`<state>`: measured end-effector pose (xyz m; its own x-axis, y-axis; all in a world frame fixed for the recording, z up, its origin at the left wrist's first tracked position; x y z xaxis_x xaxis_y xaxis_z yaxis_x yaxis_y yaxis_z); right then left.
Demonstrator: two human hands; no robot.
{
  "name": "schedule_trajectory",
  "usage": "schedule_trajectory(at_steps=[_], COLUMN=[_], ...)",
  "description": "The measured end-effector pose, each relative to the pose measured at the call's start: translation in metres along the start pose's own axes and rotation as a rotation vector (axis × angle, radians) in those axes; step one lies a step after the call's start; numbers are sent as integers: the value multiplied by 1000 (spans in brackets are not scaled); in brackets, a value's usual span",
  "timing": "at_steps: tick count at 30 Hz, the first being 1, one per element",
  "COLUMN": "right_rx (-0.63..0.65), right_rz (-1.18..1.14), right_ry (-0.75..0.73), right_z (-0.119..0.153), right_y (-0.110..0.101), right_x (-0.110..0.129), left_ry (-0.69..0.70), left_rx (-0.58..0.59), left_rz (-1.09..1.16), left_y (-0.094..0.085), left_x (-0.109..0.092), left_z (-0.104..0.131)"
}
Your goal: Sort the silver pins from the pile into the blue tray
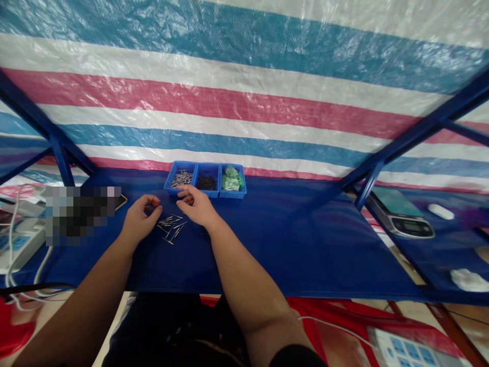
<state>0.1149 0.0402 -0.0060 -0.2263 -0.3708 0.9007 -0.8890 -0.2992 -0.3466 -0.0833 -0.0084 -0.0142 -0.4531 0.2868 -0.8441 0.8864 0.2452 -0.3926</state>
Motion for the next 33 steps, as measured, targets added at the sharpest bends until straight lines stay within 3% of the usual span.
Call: schedule_trajectory(at_steps=[5, 10, 15, 20, 25, 29, 33], right_rx=[52, 201, 250, 130, -50, -47, 34], right_rz=[413, 834, 985, 916, 560, 336, 254], right_ry=[-42, -78, 12, 24, -31, 35, 99], right_z=[10, 15, 15, 12, 10, 10, 11], right_y=[-8, -3, 8, 3, -12, -17, -15], right_x=[5, 10, 8, 10, 7, -5, -16], left_ry=[63, 72, 67, 50, 83, 93, 91], left_rx=[282, 331, 359, 365, 380, 377, 375], left_rz=[-175, -242, -295, -289, -244, -245, -258], left_y=[13, 16, 19, 19, 17, 16, 17], left_x=[0, 0, 2, 2, 0, -2, -3], left_z=[2, 2, 1, 0, 1, 2, 2])
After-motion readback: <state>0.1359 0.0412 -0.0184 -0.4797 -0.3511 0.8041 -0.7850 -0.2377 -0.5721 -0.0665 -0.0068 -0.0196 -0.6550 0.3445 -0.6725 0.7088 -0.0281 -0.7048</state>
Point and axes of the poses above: each hand's wrist, its own z-axis away from the middle knuckle, its own y-axis out of the palm, x = y × z, the point moved 5 cm from there along -z, towards the middle knuckle, and after that the axes turned 15 degrees about z, right-handed, at the moved point
